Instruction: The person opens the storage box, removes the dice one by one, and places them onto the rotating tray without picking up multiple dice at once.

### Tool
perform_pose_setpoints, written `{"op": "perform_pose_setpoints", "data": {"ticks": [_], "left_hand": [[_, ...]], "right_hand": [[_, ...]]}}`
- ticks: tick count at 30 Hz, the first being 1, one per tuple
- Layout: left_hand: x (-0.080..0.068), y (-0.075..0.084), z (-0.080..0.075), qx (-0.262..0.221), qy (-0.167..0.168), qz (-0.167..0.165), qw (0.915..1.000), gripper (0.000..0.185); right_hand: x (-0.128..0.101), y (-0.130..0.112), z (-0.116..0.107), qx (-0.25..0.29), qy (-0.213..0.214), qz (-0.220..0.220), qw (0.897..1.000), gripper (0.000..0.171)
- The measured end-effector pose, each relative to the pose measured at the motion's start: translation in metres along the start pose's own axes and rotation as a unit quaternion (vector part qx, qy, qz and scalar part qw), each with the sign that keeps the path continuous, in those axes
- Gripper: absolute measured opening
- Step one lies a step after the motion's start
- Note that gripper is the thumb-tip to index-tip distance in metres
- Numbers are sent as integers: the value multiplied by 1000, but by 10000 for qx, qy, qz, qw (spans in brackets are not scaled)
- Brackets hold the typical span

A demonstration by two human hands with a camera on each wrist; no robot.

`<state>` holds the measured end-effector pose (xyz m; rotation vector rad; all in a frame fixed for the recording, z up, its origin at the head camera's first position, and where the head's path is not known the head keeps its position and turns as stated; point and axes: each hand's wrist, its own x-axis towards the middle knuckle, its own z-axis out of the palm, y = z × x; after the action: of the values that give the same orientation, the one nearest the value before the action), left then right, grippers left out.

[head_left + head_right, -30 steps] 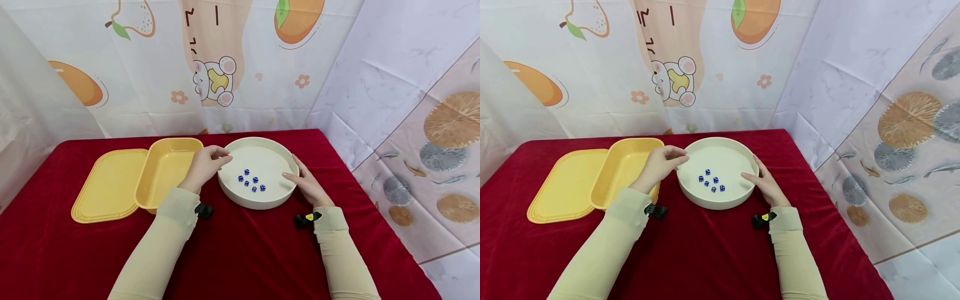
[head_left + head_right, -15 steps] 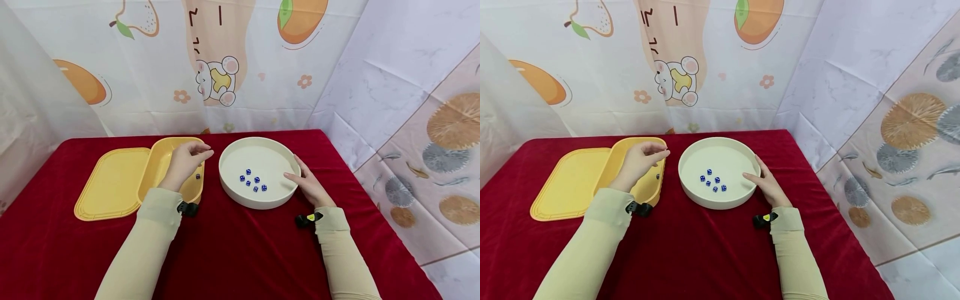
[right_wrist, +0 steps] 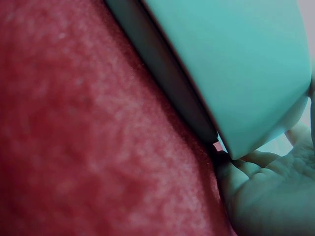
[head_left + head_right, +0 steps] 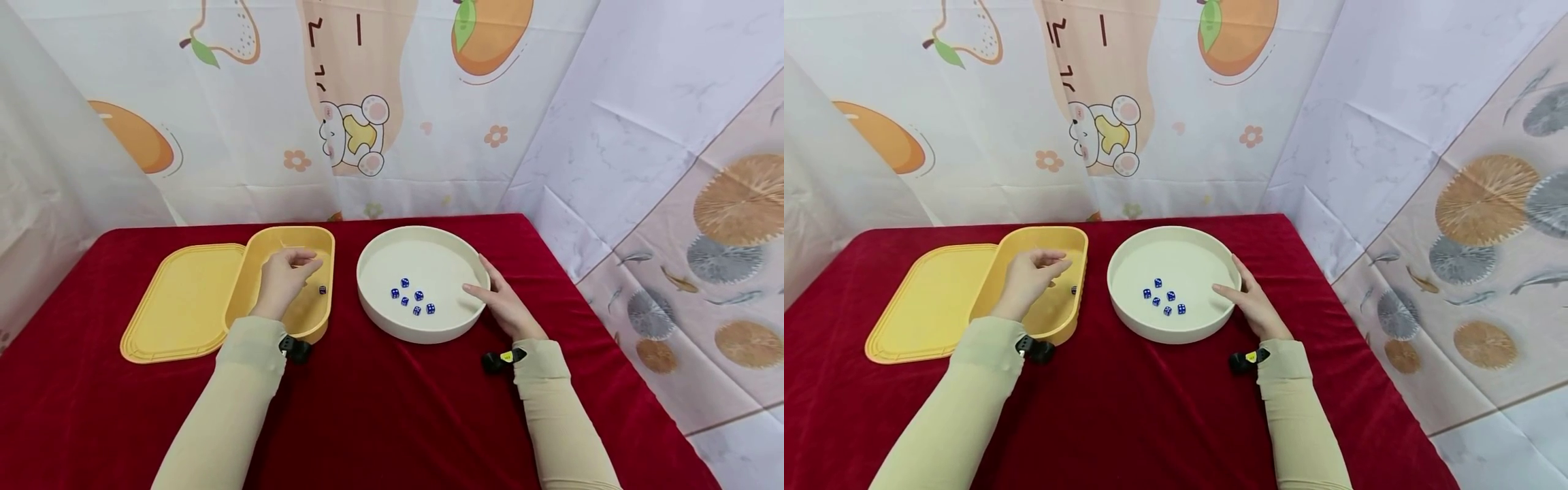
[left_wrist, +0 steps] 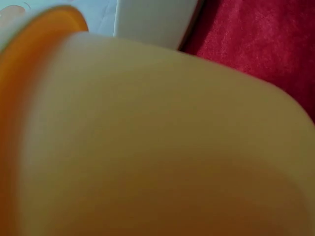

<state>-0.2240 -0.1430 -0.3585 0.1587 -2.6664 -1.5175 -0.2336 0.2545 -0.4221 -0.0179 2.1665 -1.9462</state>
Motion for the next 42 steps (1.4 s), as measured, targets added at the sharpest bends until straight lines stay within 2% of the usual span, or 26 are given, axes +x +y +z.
{"op": "perform_pose_setpoints", "data": {"ticks": [4, 10, 18, 26, 31, 37, 42], "left_hand": [[4, -4, 0, 168, -41, 43, 9998, 34], [5, -5, 0, 428, -290, -33, 9987, 34], [10, -5, 1, 634, -345, -19, 9974, 32], [18, -9, -4, 725, -1122, -286, 9906, 39], [21, -13, -5, 451, -1663, -366, 9844, 43], [22, -15, -2, 241, -1902, -603, 9796, 44], [24, -22, 1, 578, -2120, -759, 9726, 43]], "right_hand": [[1, 0, 0, 13, 28, -3, 10000, 89], [3, 1, 0, 28, 41, -1, 10000, 89], [4, 1, -1, 36, 18, -45, 10000, 89], [3, 0, -1, 31, -7, -51, 10000, 89], [3, 0, -2, 76, -9, -29, 10000, 89], [2, 0, -2, 84, -6, -50, 10000, 87], [1, 0, -1, 17, -25, -2, 10000, 88]]}}
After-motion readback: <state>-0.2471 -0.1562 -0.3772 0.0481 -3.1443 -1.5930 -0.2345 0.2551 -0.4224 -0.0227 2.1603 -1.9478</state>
